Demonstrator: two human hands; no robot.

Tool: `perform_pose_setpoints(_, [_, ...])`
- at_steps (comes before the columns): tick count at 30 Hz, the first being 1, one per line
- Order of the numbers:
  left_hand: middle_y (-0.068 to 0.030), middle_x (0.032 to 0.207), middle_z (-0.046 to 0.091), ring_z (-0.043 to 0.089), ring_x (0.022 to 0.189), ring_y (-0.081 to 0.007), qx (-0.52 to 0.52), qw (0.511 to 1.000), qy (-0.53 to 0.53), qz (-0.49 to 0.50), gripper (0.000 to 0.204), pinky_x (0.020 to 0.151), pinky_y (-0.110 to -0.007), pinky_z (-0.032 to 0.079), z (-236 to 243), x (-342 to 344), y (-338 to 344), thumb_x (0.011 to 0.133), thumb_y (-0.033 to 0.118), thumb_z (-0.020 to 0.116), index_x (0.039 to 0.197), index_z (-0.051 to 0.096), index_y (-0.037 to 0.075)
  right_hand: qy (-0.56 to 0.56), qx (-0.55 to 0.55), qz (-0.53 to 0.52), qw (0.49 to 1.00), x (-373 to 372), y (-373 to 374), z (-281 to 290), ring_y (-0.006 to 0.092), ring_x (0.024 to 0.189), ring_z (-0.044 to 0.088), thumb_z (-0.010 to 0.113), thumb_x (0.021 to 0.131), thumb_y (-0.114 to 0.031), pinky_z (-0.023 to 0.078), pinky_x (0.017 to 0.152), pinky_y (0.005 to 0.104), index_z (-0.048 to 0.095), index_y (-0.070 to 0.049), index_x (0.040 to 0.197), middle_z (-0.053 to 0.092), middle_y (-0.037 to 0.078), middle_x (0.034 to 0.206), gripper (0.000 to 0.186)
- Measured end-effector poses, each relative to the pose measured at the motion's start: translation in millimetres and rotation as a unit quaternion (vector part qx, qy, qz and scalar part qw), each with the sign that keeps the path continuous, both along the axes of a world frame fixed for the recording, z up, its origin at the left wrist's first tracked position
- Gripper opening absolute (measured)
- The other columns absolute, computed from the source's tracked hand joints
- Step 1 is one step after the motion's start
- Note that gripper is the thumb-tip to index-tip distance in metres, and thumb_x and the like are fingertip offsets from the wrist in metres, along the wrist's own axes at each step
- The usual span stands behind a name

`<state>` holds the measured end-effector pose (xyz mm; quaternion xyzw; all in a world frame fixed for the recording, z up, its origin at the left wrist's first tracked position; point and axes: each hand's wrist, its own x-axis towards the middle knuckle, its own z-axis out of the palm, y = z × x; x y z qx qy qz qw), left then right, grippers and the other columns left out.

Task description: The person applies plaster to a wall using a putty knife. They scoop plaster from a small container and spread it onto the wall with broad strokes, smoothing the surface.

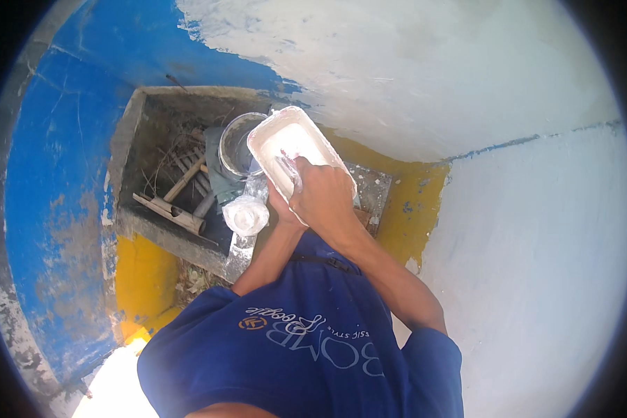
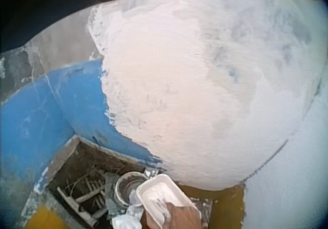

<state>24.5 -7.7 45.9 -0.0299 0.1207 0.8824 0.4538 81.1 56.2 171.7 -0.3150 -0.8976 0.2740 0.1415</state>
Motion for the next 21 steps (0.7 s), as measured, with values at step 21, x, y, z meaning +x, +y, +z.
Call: perform_pose_setpoints(21, [-0.0101, 0.136, 0.054, 0.053, 0.125, -0.0254, 0.033, 0.995, 0.083, 0.044, 0.055, 0.108, -0.043, 0.042, -1, -12, 2, 0.104, 0.046, 0.032, 0.143, 0.043, 0.010, -0.004, -0.027, 0.005, 1.000, -16, 2, 4, 0.0476, 0.069, 0.063, 0.065, 0.068, -0.008, 0.051, 0.068, 0.0529, 0.067, 0.003, 0.097, 0.062, 0.030, 0.070, 0.031])
